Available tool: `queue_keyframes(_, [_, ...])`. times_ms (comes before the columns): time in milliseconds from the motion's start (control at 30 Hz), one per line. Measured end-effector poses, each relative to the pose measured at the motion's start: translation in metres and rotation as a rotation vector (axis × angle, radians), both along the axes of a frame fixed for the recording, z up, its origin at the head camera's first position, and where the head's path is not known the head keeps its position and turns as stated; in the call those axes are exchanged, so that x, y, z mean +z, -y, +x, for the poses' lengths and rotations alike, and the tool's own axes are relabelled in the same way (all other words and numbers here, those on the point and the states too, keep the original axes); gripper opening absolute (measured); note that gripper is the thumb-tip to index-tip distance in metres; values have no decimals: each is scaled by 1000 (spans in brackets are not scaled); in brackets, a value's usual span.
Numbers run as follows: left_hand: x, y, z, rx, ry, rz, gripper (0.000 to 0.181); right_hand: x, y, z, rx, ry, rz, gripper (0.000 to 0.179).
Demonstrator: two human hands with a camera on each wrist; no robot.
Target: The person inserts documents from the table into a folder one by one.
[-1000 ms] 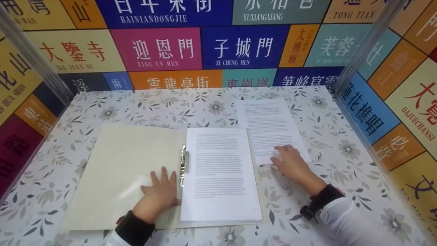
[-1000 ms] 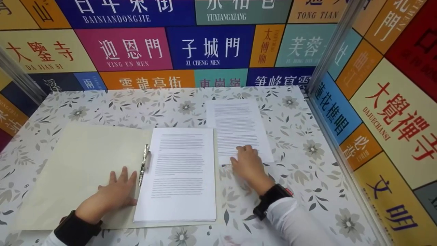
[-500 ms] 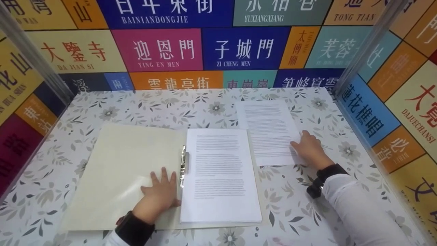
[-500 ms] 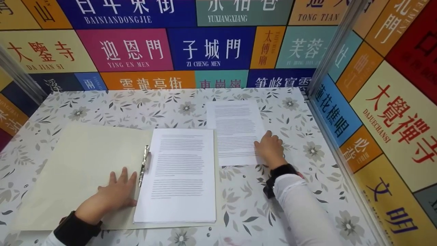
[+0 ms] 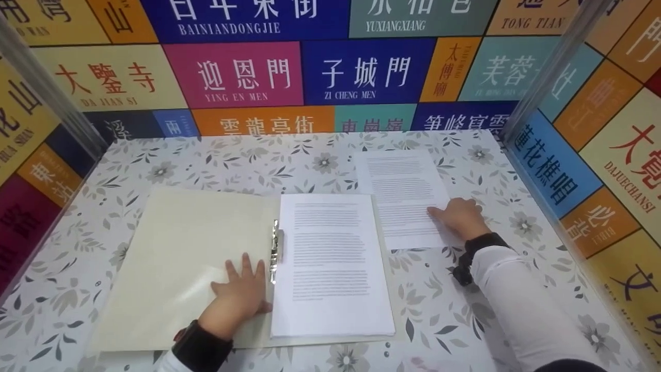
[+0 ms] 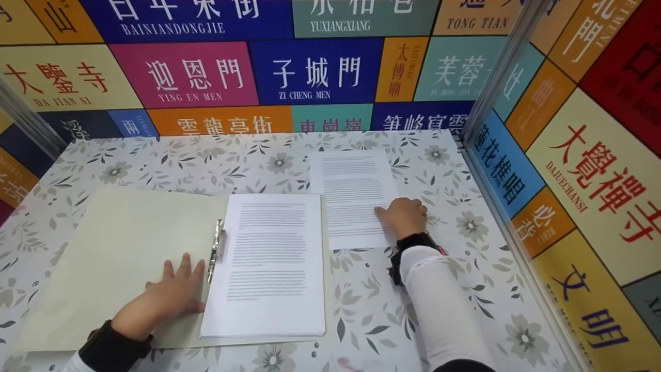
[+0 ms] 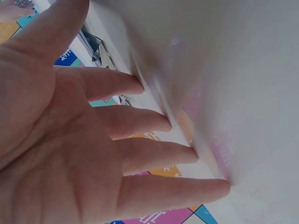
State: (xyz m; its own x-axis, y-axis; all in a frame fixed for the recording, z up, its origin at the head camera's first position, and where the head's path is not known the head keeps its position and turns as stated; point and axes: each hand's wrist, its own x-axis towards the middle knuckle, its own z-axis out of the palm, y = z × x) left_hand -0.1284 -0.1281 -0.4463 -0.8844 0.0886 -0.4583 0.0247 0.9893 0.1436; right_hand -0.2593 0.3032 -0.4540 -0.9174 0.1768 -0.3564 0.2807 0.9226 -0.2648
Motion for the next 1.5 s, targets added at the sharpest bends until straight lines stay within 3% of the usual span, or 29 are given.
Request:
queue_keyframes(467, [-3,-1,0,-5,1,-7,95,-13,8,1,-76,-24,84,68])
queue_keyframes(767, [-1,0,3,-9,6,-3,93,-10,12,3,-117,-43,21,63])
queue_keyframes(1033, [0,1,0,-13,3,-7,94,-9,13,-2,-175,-11,-6,61])
queue_keyframes(1500, [-2,1,-2,-3,7,-5,95,-8,12,-5,-144,-8,-35,57])
